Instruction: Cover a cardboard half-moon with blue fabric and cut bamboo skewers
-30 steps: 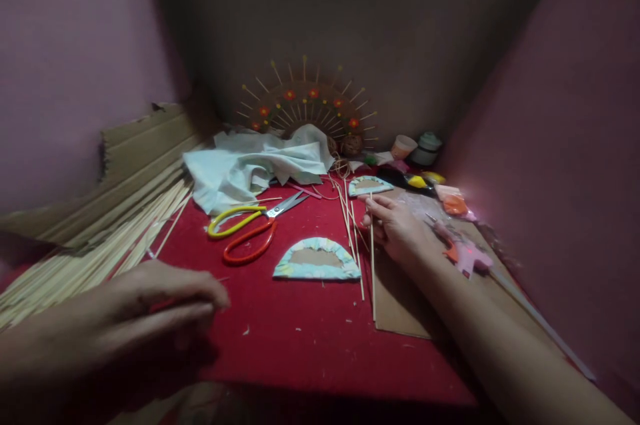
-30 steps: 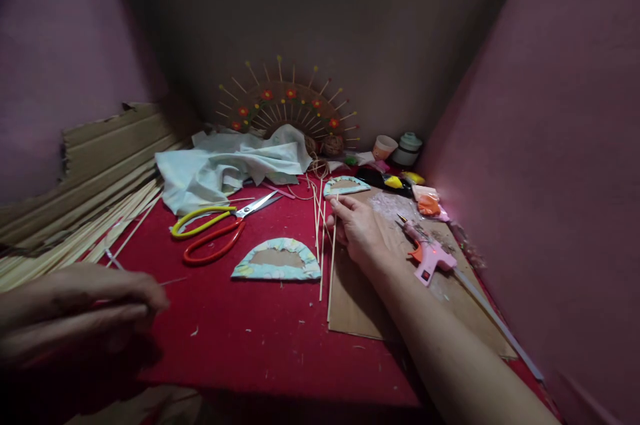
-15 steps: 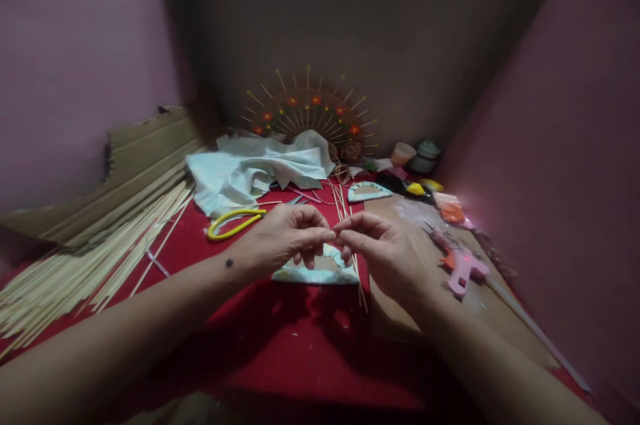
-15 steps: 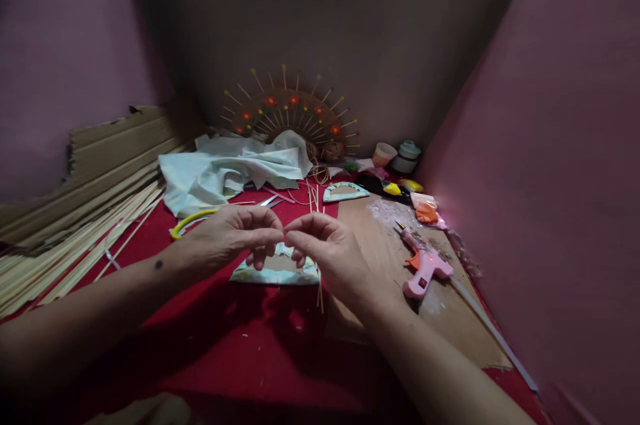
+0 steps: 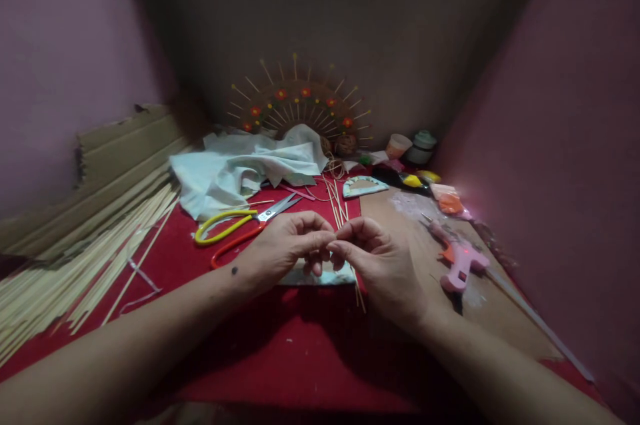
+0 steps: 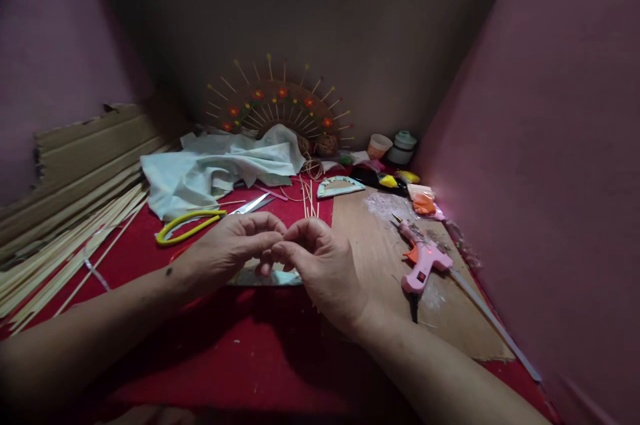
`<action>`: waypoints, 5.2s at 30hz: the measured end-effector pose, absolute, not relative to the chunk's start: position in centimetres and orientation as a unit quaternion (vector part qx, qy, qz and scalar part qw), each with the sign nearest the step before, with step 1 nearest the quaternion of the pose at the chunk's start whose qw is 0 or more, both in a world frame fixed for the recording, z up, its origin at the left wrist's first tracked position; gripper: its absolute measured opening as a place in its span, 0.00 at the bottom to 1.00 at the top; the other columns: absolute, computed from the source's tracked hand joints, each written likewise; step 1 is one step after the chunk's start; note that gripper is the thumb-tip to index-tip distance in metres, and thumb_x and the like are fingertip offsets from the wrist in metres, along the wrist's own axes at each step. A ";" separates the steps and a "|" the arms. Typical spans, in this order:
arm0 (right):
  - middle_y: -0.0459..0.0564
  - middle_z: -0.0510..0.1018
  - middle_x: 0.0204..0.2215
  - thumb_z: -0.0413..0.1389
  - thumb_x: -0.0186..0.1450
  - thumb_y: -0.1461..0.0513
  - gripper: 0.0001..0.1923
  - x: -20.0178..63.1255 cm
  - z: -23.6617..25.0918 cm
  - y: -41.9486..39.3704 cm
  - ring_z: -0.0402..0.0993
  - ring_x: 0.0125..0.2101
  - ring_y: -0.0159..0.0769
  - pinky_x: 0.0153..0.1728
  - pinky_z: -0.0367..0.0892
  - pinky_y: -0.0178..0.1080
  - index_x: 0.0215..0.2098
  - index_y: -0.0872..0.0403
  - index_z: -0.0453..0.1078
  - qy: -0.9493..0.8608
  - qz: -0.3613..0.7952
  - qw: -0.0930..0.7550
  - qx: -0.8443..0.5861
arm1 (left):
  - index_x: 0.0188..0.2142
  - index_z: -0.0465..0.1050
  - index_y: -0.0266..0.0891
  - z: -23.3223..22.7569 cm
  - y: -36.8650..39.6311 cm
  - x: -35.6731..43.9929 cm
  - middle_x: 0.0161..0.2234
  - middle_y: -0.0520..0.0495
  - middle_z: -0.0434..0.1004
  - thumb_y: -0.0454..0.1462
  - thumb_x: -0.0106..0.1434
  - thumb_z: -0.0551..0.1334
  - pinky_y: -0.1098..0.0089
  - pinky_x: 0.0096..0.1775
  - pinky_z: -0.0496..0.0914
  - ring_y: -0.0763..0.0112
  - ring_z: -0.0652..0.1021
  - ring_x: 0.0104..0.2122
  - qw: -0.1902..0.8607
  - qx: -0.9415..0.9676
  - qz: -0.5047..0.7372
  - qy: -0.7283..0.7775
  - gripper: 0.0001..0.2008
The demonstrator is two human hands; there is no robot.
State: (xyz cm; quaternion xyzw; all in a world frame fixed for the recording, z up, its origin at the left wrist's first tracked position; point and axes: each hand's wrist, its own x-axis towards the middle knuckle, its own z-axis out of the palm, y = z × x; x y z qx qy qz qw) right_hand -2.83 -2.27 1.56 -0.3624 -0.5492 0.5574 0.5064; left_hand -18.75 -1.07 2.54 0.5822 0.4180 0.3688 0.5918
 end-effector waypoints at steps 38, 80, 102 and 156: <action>0.48 0.78 0.30 0.54 0.64 0.68 0.07 -1.6 2.1 -2.8 0.75 0.30 0.29 0.31 0.71 0.33 0.39 0.55 0.73 -0.789 0.308 0.463 -0.259 | 0.26 0.65 0.37 2.1 -1.6 -20.2 0.10 0.60 0.60 0.33 0.54 0.65 0.84 0.11 0.52 0.85 0.54 0.07 0.810 0.398 0.253 0.349 0.08; 0.42 0.75 0.20 0.53 0.55 0.69 0.06 -2.7 2.5 -3.5 0.70 0.21 0.26 0.23 0.66 0.29 0.26 0.55 0.70 -0.709 0.373 0.499 -0.331 | 0.28 0.65 0.37 1.0 -2.5 -19.9 0.08 0.62 0.57 0.40 0.60 0.65 0.82 0.12 0.60 0.85 0.50 0.06 0.902 0.327 0.177 0.217 0.11; 0.56 0.75 0.32 0.44 0.69 0.69 0.12 -0.3 2.5 -1.8 0.71 0.33 0.35 0.34 0.70 0.38 0.41 0.60 0.69 -0.915 0.045 0.378 -0.134 | 0.24 0.71 0.37 1.2 -2.9 -20.6 0.07 0.57 0.55 0.39 0.65 0.55 0.78 0.14 0.60 0.81 0.52 0.06 0.936 0.285 0.131 0.160 0.15; 0.50 0.75 0.26 0.51 0.66 0.69 0.06 -0.9 1.9 -1.8 0.72 0.29 0.32 0.32 0.70 0.34 0.35 0.57 0.68 -0.883 0.021 0.431 -0.184 | 0.25 0.71 0.37 0.2 -3.6 -20.2 0.08 0.56 0.54 0.43 0.71 0.42 0.77 0.15 0.64 0.80 0.52 0.06 0.956 0.232 0.140 0.110 0.26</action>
